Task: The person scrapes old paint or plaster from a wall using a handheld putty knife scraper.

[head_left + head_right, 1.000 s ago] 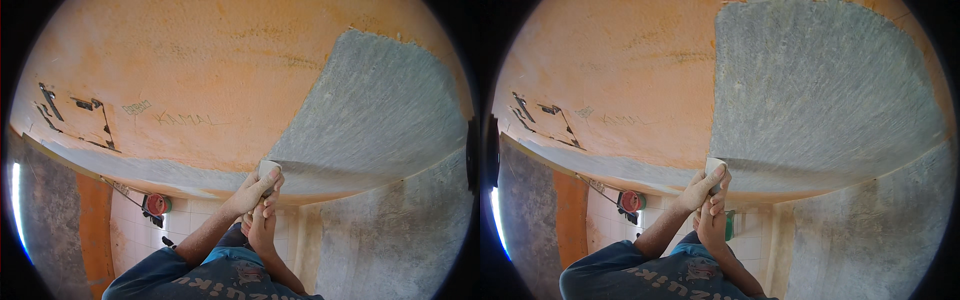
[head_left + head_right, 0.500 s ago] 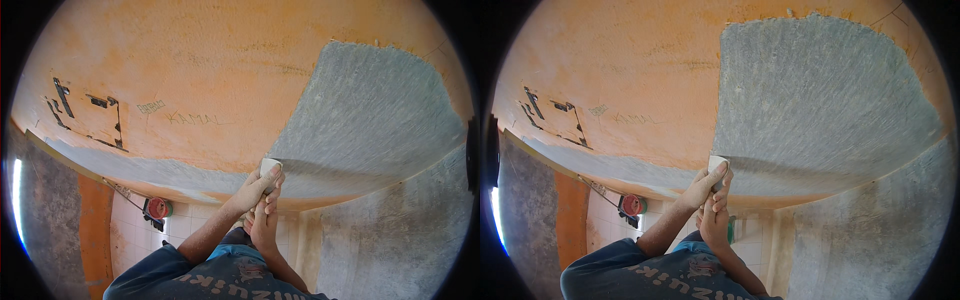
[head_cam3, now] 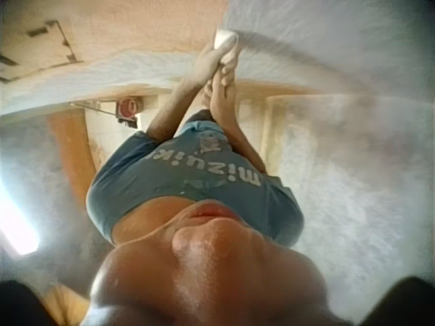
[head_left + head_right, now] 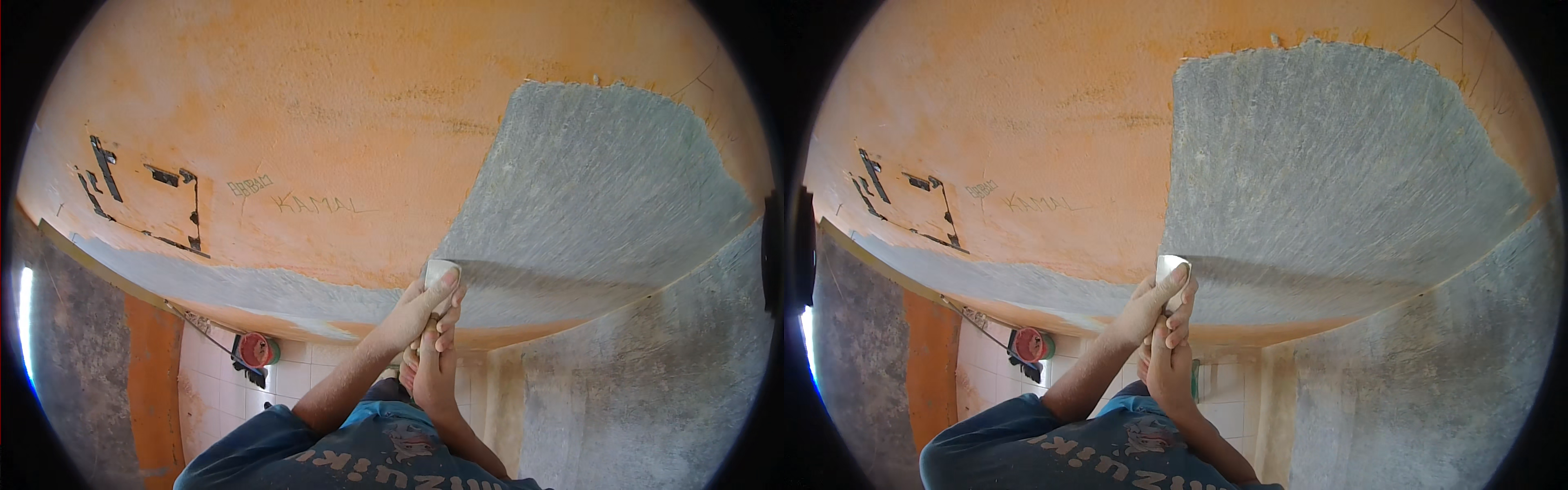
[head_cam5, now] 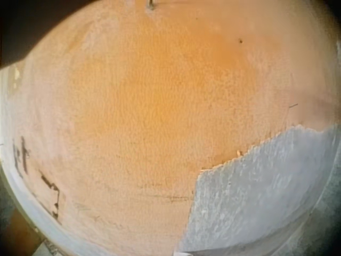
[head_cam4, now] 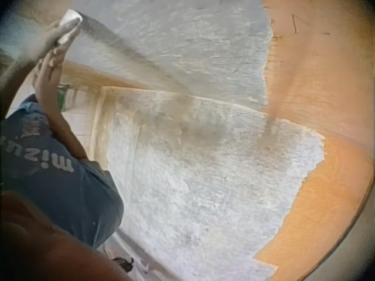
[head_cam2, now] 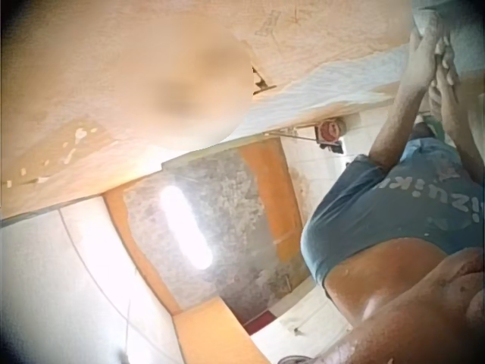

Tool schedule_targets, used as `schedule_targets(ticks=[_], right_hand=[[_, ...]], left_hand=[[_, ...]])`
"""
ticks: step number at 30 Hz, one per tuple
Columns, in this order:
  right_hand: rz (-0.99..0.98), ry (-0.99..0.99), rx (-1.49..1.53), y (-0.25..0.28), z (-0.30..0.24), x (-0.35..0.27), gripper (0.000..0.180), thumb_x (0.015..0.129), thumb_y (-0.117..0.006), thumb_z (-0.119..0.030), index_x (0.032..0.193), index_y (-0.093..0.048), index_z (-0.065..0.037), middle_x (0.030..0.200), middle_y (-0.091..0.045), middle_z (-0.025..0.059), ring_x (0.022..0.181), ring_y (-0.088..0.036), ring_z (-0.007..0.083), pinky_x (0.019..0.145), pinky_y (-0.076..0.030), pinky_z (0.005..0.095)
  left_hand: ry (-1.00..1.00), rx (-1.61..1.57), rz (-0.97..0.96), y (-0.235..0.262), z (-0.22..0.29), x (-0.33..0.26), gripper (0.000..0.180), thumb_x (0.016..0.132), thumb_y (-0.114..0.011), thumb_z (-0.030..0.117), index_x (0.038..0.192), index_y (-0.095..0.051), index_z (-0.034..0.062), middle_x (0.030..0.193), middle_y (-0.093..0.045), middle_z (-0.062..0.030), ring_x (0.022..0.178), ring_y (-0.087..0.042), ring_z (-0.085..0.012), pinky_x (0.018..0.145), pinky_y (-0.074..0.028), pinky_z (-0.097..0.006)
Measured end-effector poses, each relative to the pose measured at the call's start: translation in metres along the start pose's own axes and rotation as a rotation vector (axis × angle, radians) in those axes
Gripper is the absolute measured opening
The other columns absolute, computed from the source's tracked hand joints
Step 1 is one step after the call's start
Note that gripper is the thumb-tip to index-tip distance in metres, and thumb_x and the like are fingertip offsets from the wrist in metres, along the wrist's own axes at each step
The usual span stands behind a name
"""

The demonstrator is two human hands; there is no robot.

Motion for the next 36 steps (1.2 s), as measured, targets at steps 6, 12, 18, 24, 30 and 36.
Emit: schedule_targets(ticks=[6, 12, 18, 24, 30, 36], right_hand=[[-0.051, 0.044, -0.002, -0.008, -0.019, -0.003, 0.031, 0.102, -0.041, -0.030, 0.081, -0.042, -0.009, 0.056, -0.036, -0.0041, 0.040, -0.033, 0.0044, 0.037, -0.029, 0.0207], [-0.019, -0.025, 0.044, -0.013, -0.026, -0.006, 0.032, 0.102, -0.041, -0.031, 0.080, -0.041, -0.008, 0.055, -0.036, -0.0037, 0.040, -0.033, 0.0041, 0.036, -0.028, 0.0204], [-0.060, 0.006, 0.001, -0.015, -0.026, -0.007, 0.029, 0.103, -0.037, -0.031, 0.084, -0.040, -0.009, 0.056, -0.037, -0.0020, 0.040, -0.032, 0.0056, 0.036, -0.029, 0.0215], [-0.020, 0.016, -0.080, -0.009, -0.012, 0.000, 0.027, 0.103, -0.035, -0.031, 0.088, -0.038, -0.009, 0.055, -0.037, -0.0001, 0.039, -0.032, 0.0076, 0.037, -0.030, 0.0229], [0.057, 0.050, -0.068, -0.011, -0.023, -0.007, 0.031, 0.103, -0.038, -0.028, 0.081, -0.042, -0.007, 0.056, -0.037, -0.0029, 0.041, -0.032, 0.0049, 0.038, -0.028, 0.0209], [0.045, 0.112, -0.008, -0.027, -0.037, -0.004, 0.030, 0.103, -0.037, -0.028, 0.082, -0.042, -0.007, 0.056, -0.037, -0.0023, 0.041, -0.032, 0.0054, 0.038, -0.029, 0.0221]], left_hand=[[-0.014, -0.004, -0.024, -0.013, 0.020, 0.000, 0.042, 0.098, -0.042, 0.049, 0.082, -0.046, 0.0097, 0.052, -0.043, -0.0018, 0.037, -0.045, -0.0122, 0.037, -0.038, -0.025], [-0.050, -0.075, -0.093, -0.028, 0.040, 0.001, 0.043, 0.097, -0.044, 0.051, 0.084, -0.045, 0.0093, 0.055, -0.043, -0.0011, 0.037, -0.046, -0.0134, 0.037, -0.039, -0.025], [-0.013, -0.063, -0.013, -0.020, 0.026, -0.007, 0.041, 0.097, -0.046, 0.048, 0.086, -0.044, 0.0087, 0.058, -0.043, -0.0011, 0.041, -0.043, -0.0104, 0.038, -0.041, -0.024], [0.003, -0.054, -0.058, -0.008, 0.014, 0.002, 0.040, 0.098, -0.045, 0.046, 0.083, -0.044, 0.0090, 0.057, -0.042, -0.0007, 0.043, -0.042, -0.0099, 0.039, -0.041, -0.024], [0.009, -0.091, -0.123, -0.022, 0.024, 0.003, 0.041, 0.099, -0.043, 0.047, 0.082, -0.045, 0.0090, 0.055, -0.041, -0.0022, 0.038, -0.043, -0.0120, 0.037, -0.039, -0.025], [-0.018, -0.075, -0.209, -0.023, 0.038, 0.006, 0.041, 0.099, -0.042, 0.046, 0.082, -0.044, 0.0090, 0.055, -0.041, -0.0023, 0.038, -0.043, -0.0120, 0.036, -0.039, -0.025]])
Point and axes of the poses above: each hand's wrist, its own x-axis towards the middle knuckle, its own y-axis out of the back of the hand, z = x × y, the point moved 8 cm from there along x, towards the middle knuckle
